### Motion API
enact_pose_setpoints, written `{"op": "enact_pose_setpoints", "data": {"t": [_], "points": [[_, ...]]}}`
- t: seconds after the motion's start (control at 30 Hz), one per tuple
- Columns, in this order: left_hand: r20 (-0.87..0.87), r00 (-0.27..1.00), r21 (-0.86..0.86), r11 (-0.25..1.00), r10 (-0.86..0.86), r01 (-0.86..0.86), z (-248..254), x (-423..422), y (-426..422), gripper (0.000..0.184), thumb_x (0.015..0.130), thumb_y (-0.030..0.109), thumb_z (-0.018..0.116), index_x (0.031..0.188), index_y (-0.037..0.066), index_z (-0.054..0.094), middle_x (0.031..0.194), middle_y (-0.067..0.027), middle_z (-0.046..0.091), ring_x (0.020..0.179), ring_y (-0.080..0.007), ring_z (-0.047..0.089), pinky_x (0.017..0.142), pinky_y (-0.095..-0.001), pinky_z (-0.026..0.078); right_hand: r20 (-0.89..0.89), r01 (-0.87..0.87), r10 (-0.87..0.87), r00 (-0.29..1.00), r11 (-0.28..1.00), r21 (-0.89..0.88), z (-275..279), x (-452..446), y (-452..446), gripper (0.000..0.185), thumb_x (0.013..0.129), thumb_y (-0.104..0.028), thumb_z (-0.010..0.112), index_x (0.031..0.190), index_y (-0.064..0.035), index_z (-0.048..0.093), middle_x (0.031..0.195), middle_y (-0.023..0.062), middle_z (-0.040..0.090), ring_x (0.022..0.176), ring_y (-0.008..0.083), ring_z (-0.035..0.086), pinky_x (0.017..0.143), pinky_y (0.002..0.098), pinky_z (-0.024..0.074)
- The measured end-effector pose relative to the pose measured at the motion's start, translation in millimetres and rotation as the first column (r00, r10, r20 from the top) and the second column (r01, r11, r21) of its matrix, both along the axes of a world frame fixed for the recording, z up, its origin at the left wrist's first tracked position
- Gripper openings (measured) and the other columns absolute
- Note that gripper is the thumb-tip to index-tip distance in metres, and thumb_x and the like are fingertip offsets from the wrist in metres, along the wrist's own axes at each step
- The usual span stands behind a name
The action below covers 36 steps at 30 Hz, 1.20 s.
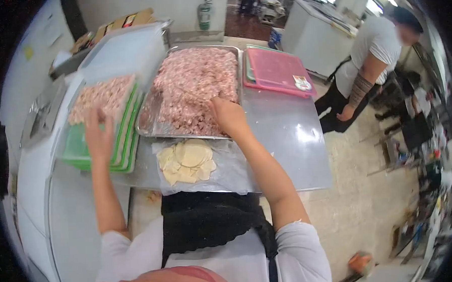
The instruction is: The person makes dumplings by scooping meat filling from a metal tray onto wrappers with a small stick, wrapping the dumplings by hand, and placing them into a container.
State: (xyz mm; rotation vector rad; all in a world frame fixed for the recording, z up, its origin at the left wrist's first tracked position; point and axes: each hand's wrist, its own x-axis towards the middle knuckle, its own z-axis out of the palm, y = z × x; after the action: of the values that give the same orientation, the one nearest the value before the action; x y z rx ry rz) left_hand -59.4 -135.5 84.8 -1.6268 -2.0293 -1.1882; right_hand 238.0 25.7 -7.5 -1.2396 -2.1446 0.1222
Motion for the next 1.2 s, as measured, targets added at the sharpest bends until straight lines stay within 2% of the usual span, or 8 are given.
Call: {"op": "enact_pose_setpoints", "data": {"t": [0.03,0.13,0.4,0.53,0.7,0.87,1.1,1.2], "points": [[-0.087,0.897,0.255,0.861,-0.433,0.44,-25.3,47.2,-4.5,0.019,0.081,0.002,0.059,0.099,0.005,0.062,0.092,-0.0122,0.063,0.09,-0.0269,0.059,0.081,-0.0356,0.047,-0.005,-0.005,0.005,1.0,1.0,0.013,-3.3,3.9,-2.6,0.031,0.096,-0.034,0.047,0.089,-0.0055,0.058,0.081,0.02,0.063,0.076,0.0423,0.061,0.066,0.0518,0.0467],[-0.012,0.652,-0.15,0.646,-0.758,0.748,-104.0,94.6,11.3,0.029,0.081,0.016,0.065,0.107,0.005,0.063,0.107,-0.0165,0.062,0.103,-0.0357,0.056,0.094,-0.0431,0.043,0.032,-0.031,0.031,0.999,1.0,0.001,-6.0,-0.7,-8.9,0.033,0.096,-0.035,0.046,0.087,-0.0054,0.057,0.079,0.0199,0.063,0.076,0.0418,0.061,0.066,0.0519,0.0468],[0.051,0.668,-0.333,0.619,-0.742,0.712,-152.8,115.6,16.1,0.046,0.084,0.029,0.063,0.124,0.007,0.056,0.132,-0.0191,0.049,0.121,-0.0375,0.046,0.103,-0.046,0.035,0.069,-0.042,0.04,0.997,0.999,0.034,-1.4,3.1,-3.8,0.034,0.095,-0.036,0.046,0.086,-0.0058,0.06,0.077,0.0186,0.065,0.072,0.0375,0.064,0.065,0.0502,0.0501],[0.244,0.748,-0.223,0.715,-0.617,0.662,-144.1,126.6,8.3,0.05,0.074,0.027,0.075,0.114,0.002,0.058,0.116,-0.0182,0.054,0.113,-0.0395,0.049,0.098,-0.0431,0.039,0.037,-0.062,0.059,0.998,0.994,0.086,-0.8,4.3,-5.0,0.032,0.094,-0.034,0.049,0.085,-0.006,0.061,0.078,0.0168,0.066,0.072,0.037,0.064,0.065,0.0494,0.0501],[-0.225,0.801,-0.297,0.822,-0.555,0.486,-116.7,139.0,4.7,0.039,0.065,0.024,0.075,0.1,0.007,0.066,0.1,-0.0119,0.057,0.093,-0.032,0.052,0.079,-0.0409,0.045,0.022,-0.071,0.07,0.997,0.996,0.051,-4.2,4.3,-3.1,0.031,0.093,-0.034,0.05,0.083,-0.0069,0.062,0.077,0.0164,0.066,0.072,0.0366,0.064,0.064,0.0486,0.0503],[-0.152,0.8,-0.405,0.775,-0.581,0.486,-129.7,139.2,20.2,0.034,0.066,0.018,0.072,0.097,0.005,0.065,0.096,-0.0116,0.058,0.092,-0.032,0.054,0.08,-0.0425,0.046,0.004,-0.076,0.076,0.997,0.995,0.068,-3.9,5.0,-3.6,0.031,0.092,-0.034,0.051,0.083,-0.007,0.062,0.078,0.017,0.065,0.072,0.0367,0.064,0.064,0.0487,0.0501],[-0.059,0.761,-0.077,0.763,-0.646,0.642,-109.4,100.2,-5.1,0.037,0.069,0.007,0.069,0.106,0.005,0.065,0.103,-0.0137,0.062,0.099,-0.0339,0.058,0.088,-0.0417,0.045,-0.002,-0.1,0.1,0.995,0.994,0.047,-2.2,7.0,-3.8,0.032,0.092,-0.035,0.051,0.084,-0.0058,0.062,0.079,0.0164,0.066,0.074,0.0367,0.064,0.065,0.0482,0.0497],[-0.029,0.685,-0.299,0.661,-0.728,0.689,-109.4,88.9,-18.4,0.036,0.07,0.01,0.07,0.105,0.005,0.065,0.105,-0.0136,0.061,0.102,-0.034,0.056,0.091,-0.0434,0.043,0.025,-0.1,0.099,0.995,0.995,0.01,-2.4,5.5,-4.5,0.033,0.092,-0.035,0.051,0.084,-0.0056,0.062,0.08,0.0165,0.066,0.075,0.0367,0.064,0.066,0.0483,0.0496]]}}
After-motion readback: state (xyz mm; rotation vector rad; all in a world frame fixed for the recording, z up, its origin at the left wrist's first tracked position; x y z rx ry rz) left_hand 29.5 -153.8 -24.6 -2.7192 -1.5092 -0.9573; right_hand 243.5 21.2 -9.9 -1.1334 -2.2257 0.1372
